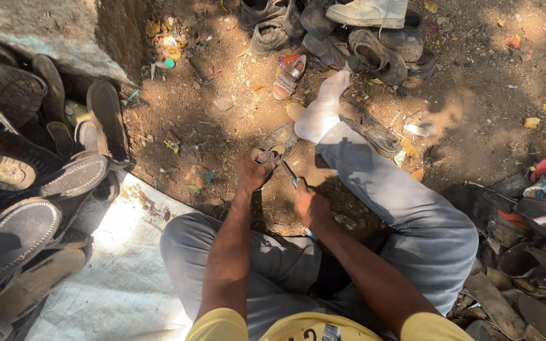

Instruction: The person sits on a tarp and uses a knife to cut and trim the sole and edges of several worn shoes. They handle each shoe one at a time, scraping and removing material from the soles and sides, then set the shoes aside.

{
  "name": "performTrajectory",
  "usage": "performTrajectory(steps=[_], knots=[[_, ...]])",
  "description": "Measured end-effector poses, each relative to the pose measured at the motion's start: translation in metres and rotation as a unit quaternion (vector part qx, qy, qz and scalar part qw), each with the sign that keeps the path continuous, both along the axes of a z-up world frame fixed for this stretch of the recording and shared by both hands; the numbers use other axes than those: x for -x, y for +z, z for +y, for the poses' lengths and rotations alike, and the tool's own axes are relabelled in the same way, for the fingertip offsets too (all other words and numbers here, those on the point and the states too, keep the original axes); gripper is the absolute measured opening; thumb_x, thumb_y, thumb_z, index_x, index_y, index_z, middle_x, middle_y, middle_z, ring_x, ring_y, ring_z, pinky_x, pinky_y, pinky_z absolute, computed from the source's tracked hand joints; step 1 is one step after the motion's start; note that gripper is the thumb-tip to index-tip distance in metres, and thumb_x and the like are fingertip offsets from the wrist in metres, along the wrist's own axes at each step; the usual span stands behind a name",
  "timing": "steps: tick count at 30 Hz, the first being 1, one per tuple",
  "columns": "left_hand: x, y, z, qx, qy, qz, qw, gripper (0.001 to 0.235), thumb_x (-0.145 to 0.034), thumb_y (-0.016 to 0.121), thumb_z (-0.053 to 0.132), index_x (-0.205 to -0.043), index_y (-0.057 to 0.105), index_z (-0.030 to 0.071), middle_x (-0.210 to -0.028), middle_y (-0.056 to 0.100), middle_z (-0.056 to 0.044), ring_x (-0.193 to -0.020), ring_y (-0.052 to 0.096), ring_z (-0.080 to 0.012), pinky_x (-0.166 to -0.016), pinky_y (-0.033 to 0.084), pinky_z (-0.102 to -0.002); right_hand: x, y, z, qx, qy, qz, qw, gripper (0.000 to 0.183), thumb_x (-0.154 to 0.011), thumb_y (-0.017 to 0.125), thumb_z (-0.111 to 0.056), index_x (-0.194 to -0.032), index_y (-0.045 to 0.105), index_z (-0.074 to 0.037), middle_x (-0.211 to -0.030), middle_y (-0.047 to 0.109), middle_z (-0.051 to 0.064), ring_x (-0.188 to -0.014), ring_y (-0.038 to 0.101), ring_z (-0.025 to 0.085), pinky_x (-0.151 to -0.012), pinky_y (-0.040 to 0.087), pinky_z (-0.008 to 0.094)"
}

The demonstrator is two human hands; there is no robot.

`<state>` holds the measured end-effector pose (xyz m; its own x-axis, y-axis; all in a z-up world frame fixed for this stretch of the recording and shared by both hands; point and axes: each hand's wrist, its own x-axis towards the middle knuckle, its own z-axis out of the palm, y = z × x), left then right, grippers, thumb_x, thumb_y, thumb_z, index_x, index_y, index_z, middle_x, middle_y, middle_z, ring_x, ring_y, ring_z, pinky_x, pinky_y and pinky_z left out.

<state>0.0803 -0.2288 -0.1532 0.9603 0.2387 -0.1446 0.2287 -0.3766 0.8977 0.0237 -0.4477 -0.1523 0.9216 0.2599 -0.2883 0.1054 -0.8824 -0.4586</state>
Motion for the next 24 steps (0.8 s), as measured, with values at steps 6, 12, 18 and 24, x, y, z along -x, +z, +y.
performTrajectory(steps=[6,12,18,24], knots=[[-0.002,-0.026,0.006,-0.035,-0.001,-0.051,0.998,0.024,-0.077,0.088,0.015,-0.077,0.064,0.011,-0.074,0.066,0.002,-0.058,0.051,-0.01,-0.047,0.043,-0.029,-0.038,-0.064,-0.01,-0.247,-0.122,0.132,0.952,0.044,-0.097,0.063,-0.021,-0.137,0.061,-0.004,-0.109,0.075,0.022,-0.095,0.071,0.03,-0.085,0.054,0.036],[0.005,-0.02,0.006,0.024,-0.004,-0.045,0.999,0.021,-0.079,0.082,0.008,-0.077,0.061,0.014,-0.068,0.06,0.002,-0.054,0.049,-0.009,-0.044,0.041,-0.028,-0.062,-0.088,0.006,-0.351,-0.11,0.148,0.918,0.045,-0.102,0.067,-0.029,-0.135,0.066,0.001,-0.114,0.071,0.025,-0.095,0.066,0.023,-0.088,0.051,0.035],[0.009,-0.01,0.005,0.099,-0.004,-0.083,0.992,0.018,-0.078,0.082,0.003,-0.085,0.068,0.01,-0.083,0.069,0.001,-0.061,0.058,-0.0092,-0.05,0.049,-0.028,-0.006,-0.054,-0.007,-0.267,-0.092,0.136,0.95,0.046,-0.101,0.061,-0.03,-0.135,0.063,0.0,-0.105,0.074,0.013,-0.096,0.068,0.018,-0.087,0.052,0.034],[0.007,0.01,0.003,0.12,0.022,-0.022,0.992,0.016,-0.077,0.084,0.003,-0.086,0.071,0.006,-0.079,0.072,-0.005,-0.063,0.062,-0.0133,-0.056,0.053,-0.029,-0.033,-0.014,0.029,-0.398,-0.243,0.335,0.819,0.029,-0.102,0.06,-0.025,-0.127,0.064,-0.011,-0.067,0.051,0.003,-0.058,0.039,0.018,-0.053,0.031,0.036]])
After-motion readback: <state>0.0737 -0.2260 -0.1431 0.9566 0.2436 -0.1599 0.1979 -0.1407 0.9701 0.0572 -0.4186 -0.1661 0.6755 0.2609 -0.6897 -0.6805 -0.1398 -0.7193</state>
